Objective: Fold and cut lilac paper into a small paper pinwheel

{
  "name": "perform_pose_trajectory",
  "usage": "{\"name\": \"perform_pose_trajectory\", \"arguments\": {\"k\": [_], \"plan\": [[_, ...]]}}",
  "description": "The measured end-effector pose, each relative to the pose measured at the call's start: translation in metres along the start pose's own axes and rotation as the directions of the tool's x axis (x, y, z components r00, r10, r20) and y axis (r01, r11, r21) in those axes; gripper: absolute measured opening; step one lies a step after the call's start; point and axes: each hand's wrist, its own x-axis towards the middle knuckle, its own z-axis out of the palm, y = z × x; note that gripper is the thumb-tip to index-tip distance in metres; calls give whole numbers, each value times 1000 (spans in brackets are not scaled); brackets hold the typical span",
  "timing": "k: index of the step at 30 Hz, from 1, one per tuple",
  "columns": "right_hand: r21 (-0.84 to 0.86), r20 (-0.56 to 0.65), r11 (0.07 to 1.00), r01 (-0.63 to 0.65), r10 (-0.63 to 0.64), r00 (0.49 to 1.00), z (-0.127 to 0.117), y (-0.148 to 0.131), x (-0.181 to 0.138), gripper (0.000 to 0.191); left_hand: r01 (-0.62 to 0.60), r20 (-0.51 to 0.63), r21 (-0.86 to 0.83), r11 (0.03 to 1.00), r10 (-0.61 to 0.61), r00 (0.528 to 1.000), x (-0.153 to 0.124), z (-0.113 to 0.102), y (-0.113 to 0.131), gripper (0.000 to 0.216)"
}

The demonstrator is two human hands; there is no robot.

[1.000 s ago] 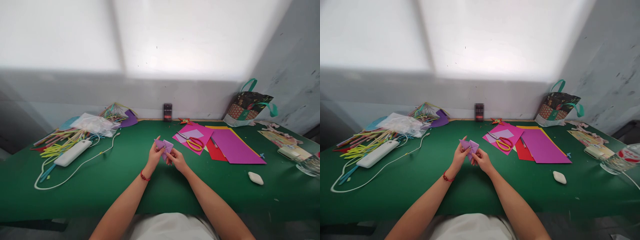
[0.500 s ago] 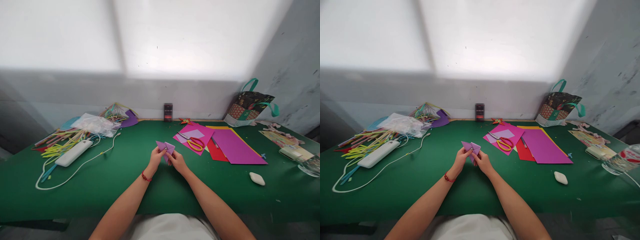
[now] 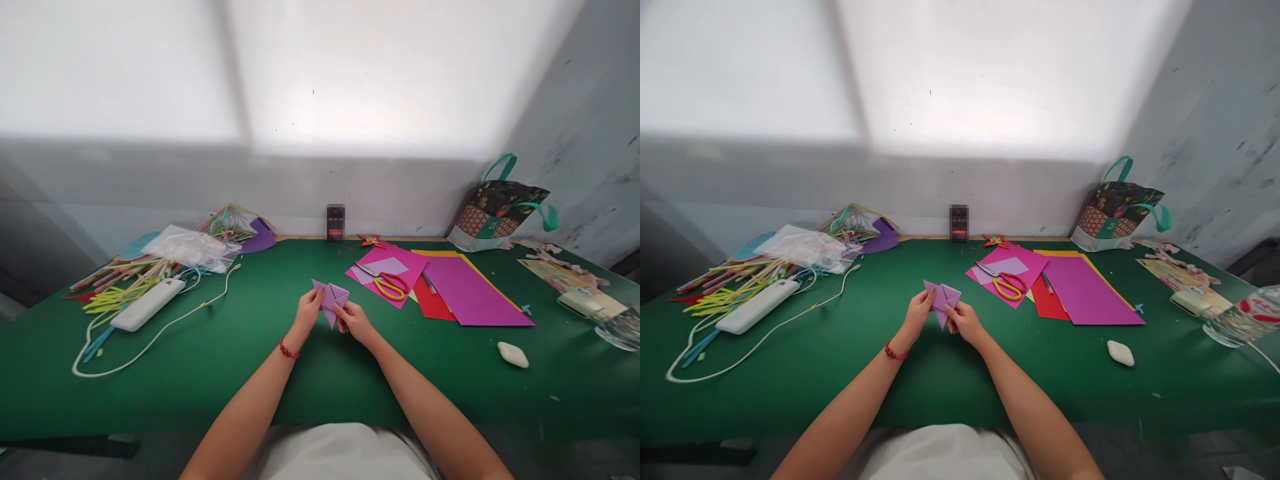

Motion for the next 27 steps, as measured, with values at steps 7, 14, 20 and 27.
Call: {"name": "perform_pose_trajectory", "arguments": {"k": [7, 14, 20, 27], "plan": [[-38, 15, 999, -20, 20, 1000, 5, -1, -2, 48, -110, -95, 173, 979, 128, 987, -1, -1, 1, 52], [9, 40, 1000, -25, 25, 999, 1, -1, -1, 48, -54, -9, 102, 993, 55, 998, -1, 1, 3, 50], [48, 63, 998, -36, 33, 997, 1, -4, -2, 48, 26, 28, 137, 990, -30, 999, -2, 2, -1, 46], [43, 77, 998, -38, 35, 996, -1, -3, -3, 46, 27, 55, 127, 992, -34, 998, -3, 1, -2, 43]]}}
